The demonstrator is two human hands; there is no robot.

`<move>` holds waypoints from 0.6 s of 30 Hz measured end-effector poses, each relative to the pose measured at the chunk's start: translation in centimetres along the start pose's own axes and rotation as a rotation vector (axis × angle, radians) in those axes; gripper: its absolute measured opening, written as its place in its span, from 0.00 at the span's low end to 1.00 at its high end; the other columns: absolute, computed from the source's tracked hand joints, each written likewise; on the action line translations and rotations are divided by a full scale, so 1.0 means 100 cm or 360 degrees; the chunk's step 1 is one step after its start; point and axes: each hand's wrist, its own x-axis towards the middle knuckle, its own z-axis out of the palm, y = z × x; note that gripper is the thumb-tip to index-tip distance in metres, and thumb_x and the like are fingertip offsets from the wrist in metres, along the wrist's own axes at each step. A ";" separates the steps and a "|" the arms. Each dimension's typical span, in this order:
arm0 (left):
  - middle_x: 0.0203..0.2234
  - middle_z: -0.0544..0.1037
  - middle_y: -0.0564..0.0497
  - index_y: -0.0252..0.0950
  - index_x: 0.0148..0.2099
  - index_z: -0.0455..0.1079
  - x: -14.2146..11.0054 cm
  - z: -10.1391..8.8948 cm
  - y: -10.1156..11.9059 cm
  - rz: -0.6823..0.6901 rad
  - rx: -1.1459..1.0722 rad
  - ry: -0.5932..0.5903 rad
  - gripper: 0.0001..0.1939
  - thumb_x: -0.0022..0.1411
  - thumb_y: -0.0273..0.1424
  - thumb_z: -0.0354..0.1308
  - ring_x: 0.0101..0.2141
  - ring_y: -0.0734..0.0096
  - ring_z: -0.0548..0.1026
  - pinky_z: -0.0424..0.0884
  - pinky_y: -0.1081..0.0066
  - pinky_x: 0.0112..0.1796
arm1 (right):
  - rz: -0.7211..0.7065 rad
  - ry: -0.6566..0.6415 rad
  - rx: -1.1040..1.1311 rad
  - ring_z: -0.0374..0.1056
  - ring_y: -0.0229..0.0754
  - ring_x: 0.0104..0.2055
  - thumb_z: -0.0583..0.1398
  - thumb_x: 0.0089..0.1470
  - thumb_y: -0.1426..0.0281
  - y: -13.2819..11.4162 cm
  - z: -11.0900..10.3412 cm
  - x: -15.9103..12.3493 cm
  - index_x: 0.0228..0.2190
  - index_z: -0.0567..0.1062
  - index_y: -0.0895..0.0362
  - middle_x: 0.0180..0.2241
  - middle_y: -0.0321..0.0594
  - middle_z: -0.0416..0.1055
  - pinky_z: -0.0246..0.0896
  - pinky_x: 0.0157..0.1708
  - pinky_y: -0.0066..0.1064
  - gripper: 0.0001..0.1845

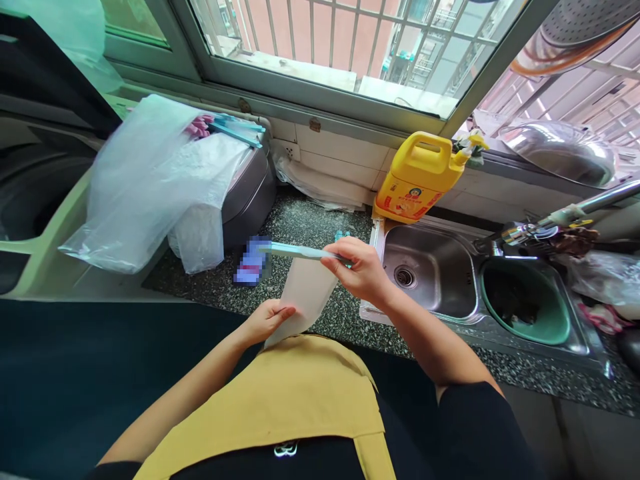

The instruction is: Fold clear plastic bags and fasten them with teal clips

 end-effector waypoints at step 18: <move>0.24 0.76 0.51 0.34 0.30 0.74 -0.062 -0.035 -0.078 -0.0683 0.0094 -0.0266 0.21 0.42 0.48 0.63 0.29 0.63 0.72 0.68 0.68 0.32 | 0.0214 -0.0071 0.0226 0.59 0.32 0.25 0.59 0.52 0.64 0.011 0.017 0.035 0.25 0.76 0.60 0.23 0.36 0.68 0.54 0.26 0.26 0.11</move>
